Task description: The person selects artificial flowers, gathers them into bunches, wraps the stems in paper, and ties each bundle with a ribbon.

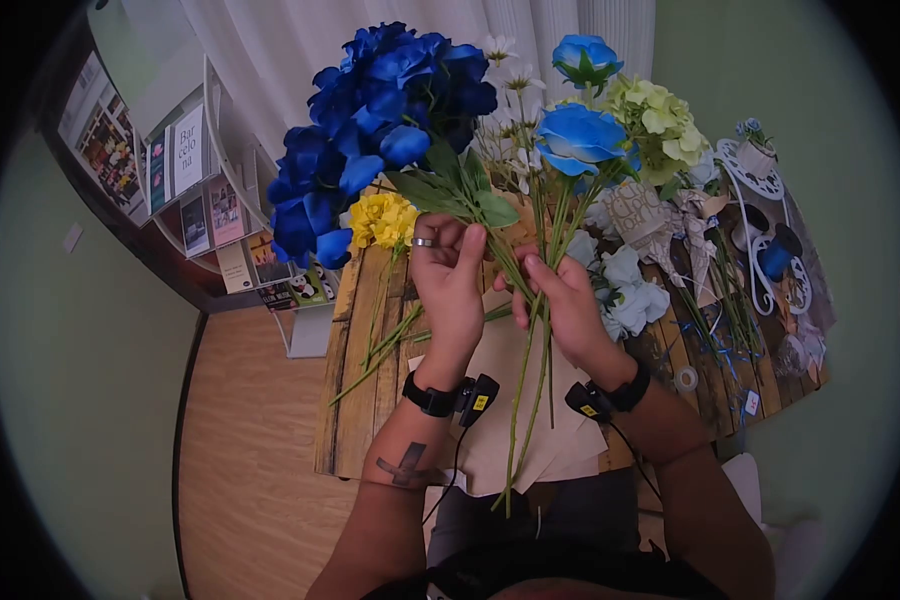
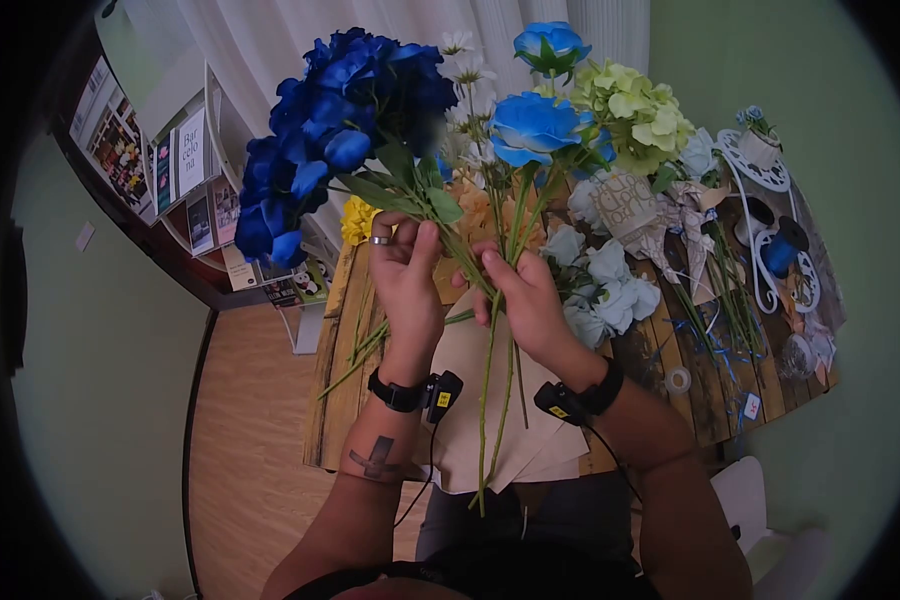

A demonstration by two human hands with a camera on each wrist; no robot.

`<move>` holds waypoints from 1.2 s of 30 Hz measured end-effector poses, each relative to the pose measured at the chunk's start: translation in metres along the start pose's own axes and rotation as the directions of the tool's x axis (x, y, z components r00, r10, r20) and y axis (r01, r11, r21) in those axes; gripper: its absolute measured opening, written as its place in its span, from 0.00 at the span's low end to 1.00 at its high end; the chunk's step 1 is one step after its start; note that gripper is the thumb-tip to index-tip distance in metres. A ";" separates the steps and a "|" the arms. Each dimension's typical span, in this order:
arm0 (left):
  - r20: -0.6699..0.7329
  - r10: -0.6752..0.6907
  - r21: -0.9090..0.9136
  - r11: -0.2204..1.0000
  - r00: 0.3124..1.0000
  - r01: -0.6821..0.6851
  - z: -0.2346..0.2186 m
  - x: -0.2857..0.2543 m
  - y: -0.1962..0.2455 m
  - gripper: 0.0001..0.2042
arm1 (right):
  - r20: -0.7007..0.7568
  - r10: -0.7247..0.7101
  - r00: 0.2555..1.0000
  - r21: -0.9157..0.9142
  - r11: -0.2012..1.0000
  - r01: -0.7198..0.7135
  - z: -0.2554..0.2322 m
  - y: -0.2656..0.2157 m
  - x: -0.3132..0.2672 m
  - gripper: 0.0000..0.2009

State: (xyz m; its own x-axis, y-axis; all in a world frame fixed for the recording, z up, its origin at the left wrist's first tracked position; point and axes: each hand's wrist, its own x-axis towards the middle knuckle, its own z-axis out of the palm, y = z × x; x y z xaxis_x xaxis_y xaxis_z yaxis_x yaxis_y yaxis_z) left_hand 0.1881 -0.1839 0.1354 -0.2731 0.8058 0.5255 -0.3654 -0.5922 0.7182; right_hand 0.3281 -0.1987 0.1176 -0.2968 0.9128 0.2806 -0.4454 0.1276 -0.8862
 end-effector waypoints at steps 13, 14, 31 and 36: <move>-0.036 0.049 0.057 0.997 0.998 -0.047 -0.005 -0.002 -0.006 0.14 | -0.041 -0.031 0.999 0.054 0.998 0.033 0.000 0.001 0.000 0.15; -0.062 0.053 0.057 0.997 0.997 -0.049 -0.003 -0.002 -0.004 0.13 | -0.067 -0.051 0.996 0.038 0.998 0.053 -0.001 0.001 0.001 0.15; -0.018 0.041 0.131 0.991 0.999 -0.038 0.002 -0.006 -0.004 0.12 | -0.025 -0.047 0.999 0.018 0.999 0.047 0.004 -0.011 -0.003 0.16; 0.028 0.040 0.138 0.990 0.999 -0.043 0.010 -0.010 -0.003 0.12 | 0.012 -0.023 1.000 -0.023 0.999 0.023 0.005 -0.012 -0.006 0.19</move>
State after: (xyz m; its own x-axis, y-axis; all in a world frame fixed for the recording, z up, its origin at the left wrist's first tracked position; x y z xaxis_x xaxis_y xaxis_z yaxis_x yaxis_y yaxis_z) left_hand 0.2007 -0.1900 0.1325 -0.2624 0.7813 0.5664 -0.2272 -0.6205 0.7506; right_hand 0.3315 -0.2078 0.1283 -0.2964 0.9051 0.3050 -0.4324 0.1575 -0.8878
